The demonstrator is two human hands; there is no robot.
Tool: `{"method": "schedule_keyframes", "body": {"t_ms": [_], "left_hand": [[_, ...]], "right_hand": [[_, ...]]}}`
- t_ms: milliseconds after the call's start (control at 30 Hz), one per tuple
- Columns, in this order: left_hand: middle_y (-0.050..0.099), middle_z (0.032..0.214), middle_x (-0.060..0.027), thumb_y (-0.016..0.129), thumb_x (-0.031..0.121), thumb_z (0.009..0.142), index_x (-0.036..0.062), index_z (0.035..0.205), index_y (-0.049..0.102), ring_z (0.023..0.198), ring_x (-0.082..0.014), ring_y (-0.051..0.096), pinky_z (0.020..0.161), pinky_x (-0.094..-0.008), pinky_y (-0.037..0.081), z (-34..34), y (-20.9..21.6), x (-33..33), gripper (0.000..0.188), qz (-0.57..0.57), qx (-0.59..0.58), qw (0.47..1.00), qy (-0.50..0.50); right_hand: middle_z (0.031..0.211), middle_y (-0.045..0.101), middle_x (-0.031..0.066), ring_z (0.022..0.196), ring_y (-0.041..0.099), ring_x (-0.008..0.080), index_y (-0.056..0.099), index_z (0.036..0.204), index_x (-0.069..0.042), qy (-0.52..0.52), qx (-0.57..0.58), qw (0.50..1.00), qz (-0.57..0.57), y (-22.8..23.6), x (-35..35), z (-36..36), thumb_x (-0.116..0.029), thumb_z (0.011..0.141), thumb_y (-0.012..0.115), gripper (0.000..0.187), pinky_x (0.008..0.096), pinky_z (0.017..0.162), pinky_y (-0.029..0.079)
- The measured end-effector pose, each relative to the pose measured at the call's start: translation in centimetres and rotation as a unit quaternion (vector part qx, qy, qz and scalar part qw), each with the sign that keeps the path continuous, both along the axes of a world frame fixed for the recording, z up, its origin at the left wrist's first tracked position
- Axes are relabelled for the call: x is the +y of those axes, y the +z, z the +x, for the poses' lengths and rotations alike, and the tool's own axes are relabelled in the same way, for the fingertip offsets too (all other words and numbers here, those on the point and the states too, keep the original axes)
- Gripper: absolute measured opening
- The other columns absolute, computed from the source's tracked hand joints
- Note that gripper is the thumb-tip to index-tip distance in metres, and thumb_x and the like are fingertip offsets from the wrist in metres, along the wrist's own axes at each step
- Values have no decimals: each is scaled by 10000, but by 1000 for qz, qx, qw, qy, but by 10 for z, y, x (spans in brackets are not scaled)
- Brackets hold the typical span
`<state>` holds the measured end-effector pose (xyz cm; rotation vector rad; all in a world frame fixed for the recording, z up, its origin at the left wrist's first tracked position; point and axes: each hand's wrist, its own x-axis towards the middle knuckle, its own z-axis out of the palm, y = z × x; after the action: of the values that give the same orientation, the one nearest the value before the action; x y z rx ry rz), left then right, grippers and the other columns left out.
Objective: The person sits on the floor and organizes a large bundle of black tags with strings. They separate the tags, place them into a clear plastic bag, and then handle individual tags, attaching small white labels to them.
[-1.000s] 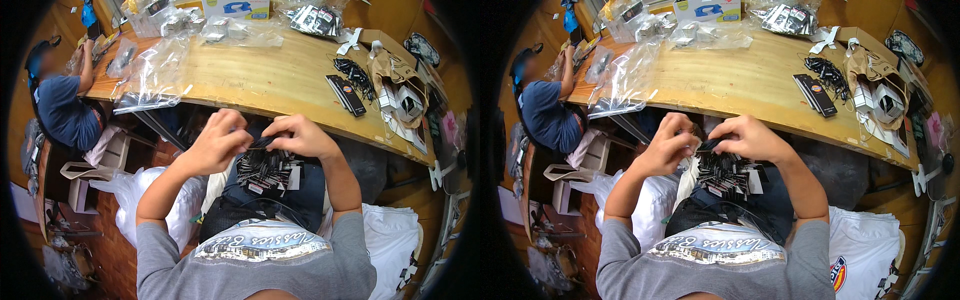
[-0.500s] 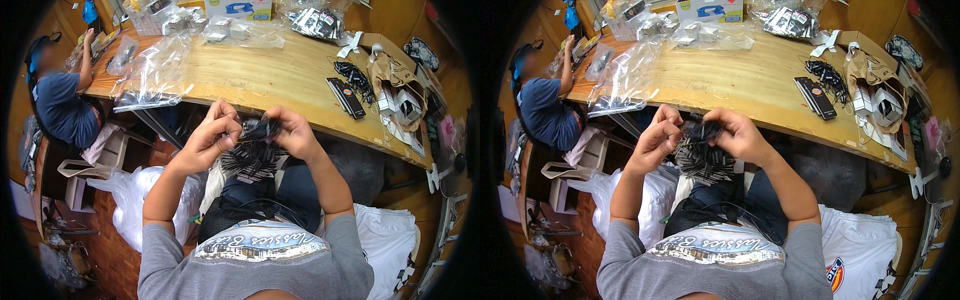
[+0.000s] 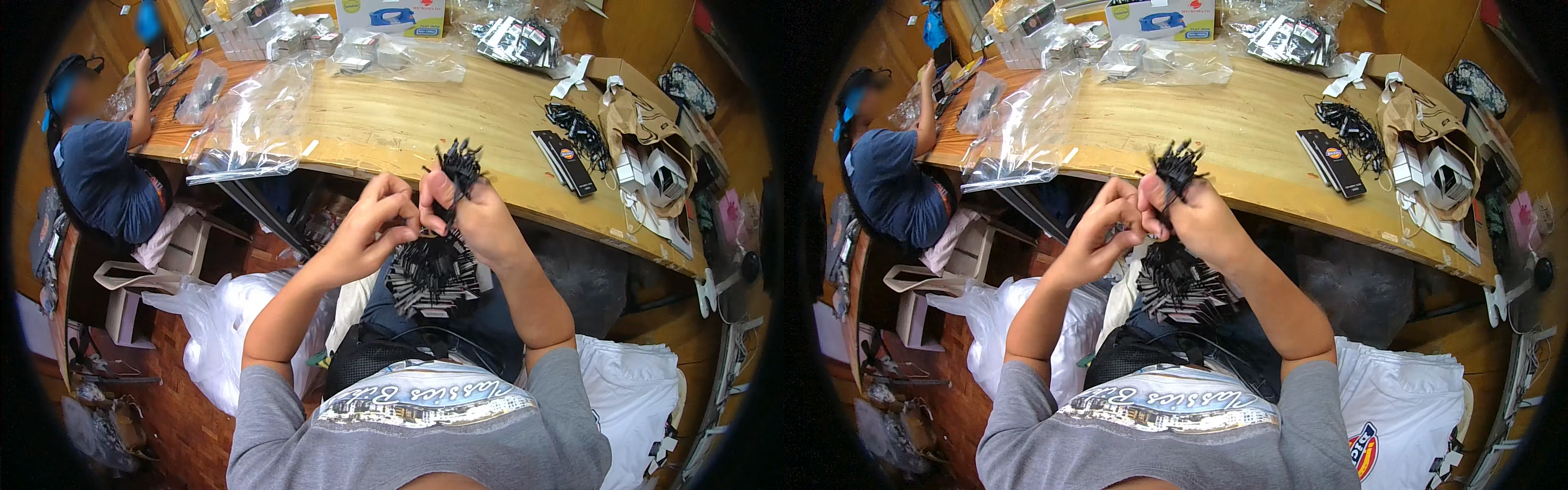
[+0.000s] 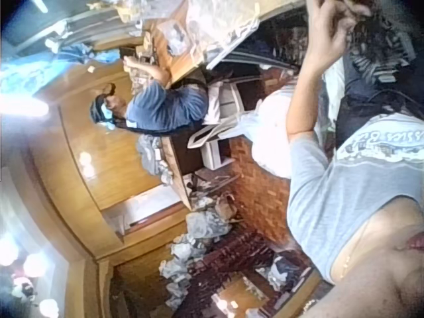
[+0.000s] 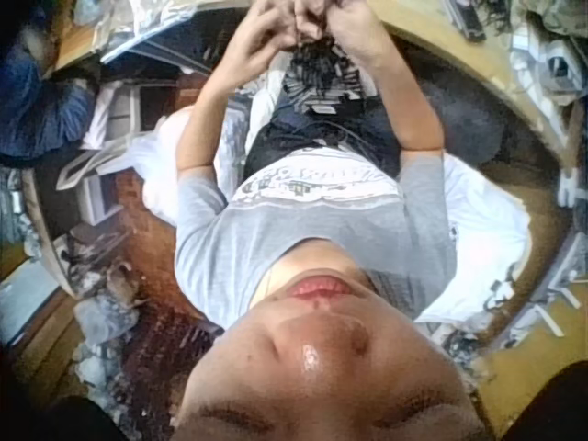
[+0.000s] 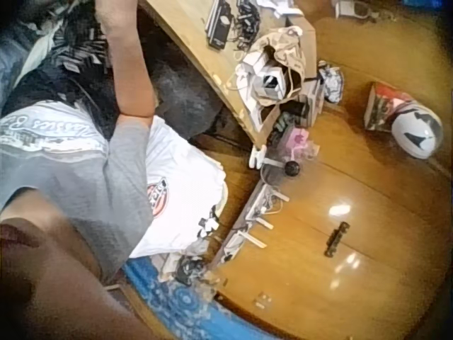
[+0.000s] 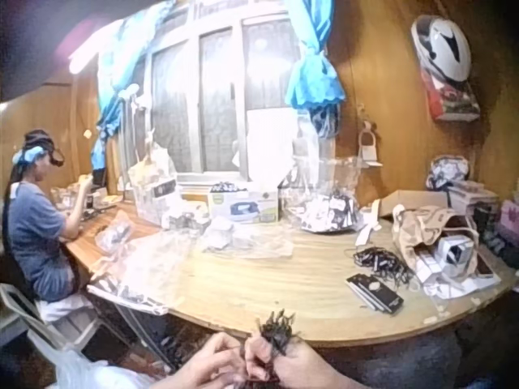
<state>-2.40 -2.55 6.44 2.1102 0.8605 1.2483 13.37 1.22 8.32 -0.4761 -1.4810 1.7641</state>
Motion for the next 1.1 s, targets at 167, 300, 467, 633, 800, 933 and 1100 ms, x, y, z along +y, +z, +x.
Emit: {"method": "schedule_keyframes", "body": {"t_ms": [167, 300, 467, 633, 800, 933, 1100], "left_hand": [[472, 737, -21, 656, 72, 615, 11, 743, 496, 706, -101, 443, 596, -223, 361, 17, -20, 9, 214, -146, -116, 981, 49], [470, 710, -23, 638, 11, 604, -12, 735, 507, 615, -99, 422, 542, -213, 360, 19, -10, 19, 187, -41, -83, 993, 73], [429, 661, -22, 628, 16, 613, -31, 666, 487, 566, -73, 393, 514, -189, 329, 13, 0, 26, 158, -91, -153, 982, 65], [451, 797, -67, 662, 62, 536, 13, 657, 553, 733, -201, 415, 641, -289, 357, 10, 32, 34, 169, 100, -69, 983, 139], [437, 799, -54, 644, 48, 543, 33, 664, 602, 756, -204, 397, 669, -293, 350, 24, 65, 36, 129, 203, -7, 970, 133], [447, 791, -33, 695, 97, 561, 39, 736, 609, 784, -170, 409, 712, -280, 338, 21, 71, 35, 204, 172, 10, 978, 114], [452, 827, -50, 675, 89, 617, 16, 793, 596, 823, -160, 440, 756, -272, 346, 16, 68, 34, 207, 103, -5, 993, 59]], "right_hand": [[625, 498, 41, 534, 466, 109, 509, 734, 11, -38, -94, 972, 213, 10, 8, 5, -56, 751, 443, 96, 246, 526, 393], [702, 557, 70, 656, 509, 90, 535, 774, 18, -25, -208, 934, 289, 25, 21, 3, 14, 677, 444, 133, 250, 563, 410], [858, 521, 19, 794, 491, 92, 467, 995, 0, 36, -19, 984, 172, 36, 27, 8, -29, 730, 550, 279, 232, 732, 412], [889, 544, 40, 791, 519, 105, 468, 1019, 15, 111, -200, 960, 160, 35, 36, 25, 1, 754, 490, 267, 215, 707, 428], [879, 538, 50, 756, 527, 101, 482, 981, 10, -21, 26, 995, 95, 11, 25, 26, -41, 799, 474, 189, 232, 713, 447], [816, 524, 24, 735, 503, 86, 490, 913, 10, -23, 38, 998, 42, 22, 20, 24, -54, 775, 526, 156, 225, 699, 446], [810, 530, 25, 725, 505, 89, 491, 906, 18, -29, 8, 998, 64, 19, 21, 26, -23, 777, 501, 136, 208, 663, 433]]}}
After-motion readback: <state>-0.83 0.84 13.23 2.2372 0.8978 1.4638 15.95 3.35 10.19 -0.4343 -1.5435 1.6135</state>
